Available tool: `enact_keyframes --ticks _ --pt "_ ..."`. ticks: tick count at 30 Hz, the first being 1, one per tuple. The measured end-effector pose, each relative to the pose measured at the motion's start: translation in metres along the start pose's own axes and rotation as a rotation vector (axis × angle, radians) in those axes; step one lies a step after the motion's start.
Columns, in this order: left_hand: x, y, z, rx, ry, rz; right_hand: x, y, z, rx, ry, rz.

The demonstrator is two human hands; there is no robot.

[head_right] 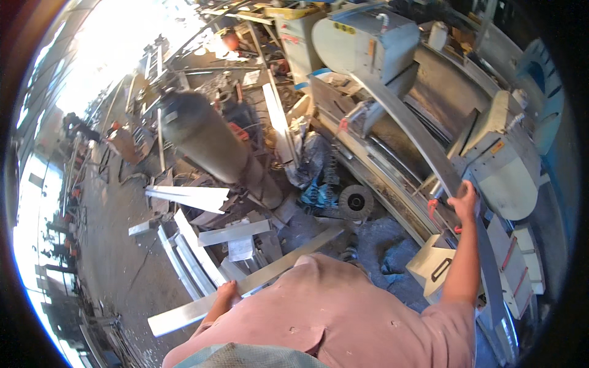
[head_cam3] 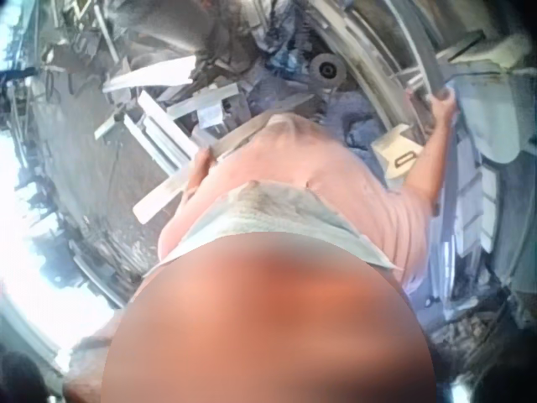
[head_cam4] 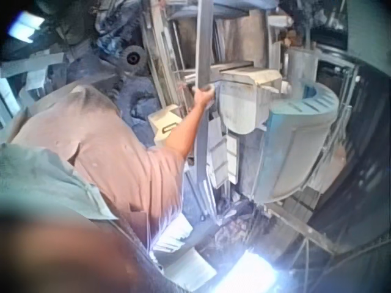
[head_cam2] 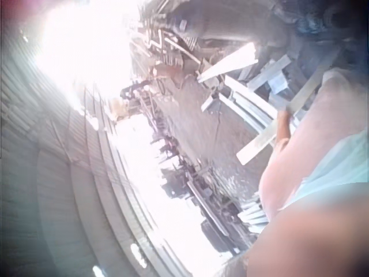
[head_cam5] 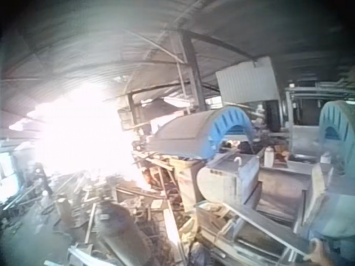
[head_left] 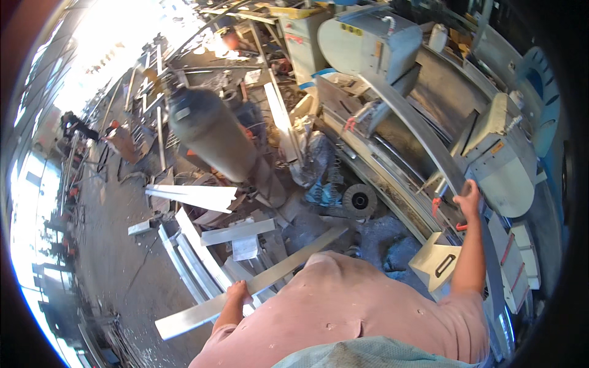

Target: The person picks up long metal profiles from a pile, places them into a cutting machine, and operates the machine to cut them. The person repeats this process with multiple profiles, handling each one individually and positioning it in the machine before cutting.

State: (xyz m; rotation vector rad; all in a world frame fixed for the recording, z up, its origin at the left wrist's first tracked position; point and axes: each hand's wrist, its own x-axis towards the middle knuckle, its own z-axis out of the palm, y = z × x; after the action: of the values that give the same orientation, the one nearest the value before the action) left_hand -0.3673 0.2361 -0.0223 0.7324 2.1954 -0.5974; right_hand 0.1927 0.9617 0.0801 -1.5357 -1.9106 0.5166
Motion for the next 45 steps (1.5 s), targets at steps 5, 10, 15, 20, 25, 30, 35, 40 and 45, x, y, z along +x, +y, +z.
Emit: enact_keyframes --ticks 5,10,15,20,25,30,35,40,45 --pt "0.007 0.030 -0.006 -0.071 -0.139 -0.127 0.064 0.007 -0.001 -0.253 -0.010 -0.067" --pt "-0.002 0.061 -0.021 -0.058 -0.172 -0.210 0.116 0.021 0.007 -0.322 -0.094 0.034" --pt "-0.023 0.094 -0.045 -0.024 -0.216 -0.207 0.166 0.093 0.034 -0.324 -0.111 -0.033" --pt "-0.039 0.121 -0.061 -0.011 -0.234 -0.213 0.194 0.124 0.042 -0.491 -0.174 0.125" --pt "-0.041 0.136 -0.060 -0.043 -0.181 -0.181 0.202 0.109 0.045 -0.765 -0.297 0.244" --pt "-0.042 0.142 -0.055 -0.067 -0.180 -0.190 0.206 0.104 0.058 -0.872 -0.396 0.321" --pt "-0.050 0.146 -0.055 -0.102 -0.193 -0.223 0.208 0.118 0.079 -0.865 -0.339 0.422" --pt "-0.058 0.147 -0.059 -0.134 -0.215 -0.257 0.209 0.122 0.096 -0.804 -0.292 0.419" --pt "-0.059 0.147 -0.057 -0.141 -0.248 -0.285 0.214 0.081 0.135 -0.544 -0.335 0.056"
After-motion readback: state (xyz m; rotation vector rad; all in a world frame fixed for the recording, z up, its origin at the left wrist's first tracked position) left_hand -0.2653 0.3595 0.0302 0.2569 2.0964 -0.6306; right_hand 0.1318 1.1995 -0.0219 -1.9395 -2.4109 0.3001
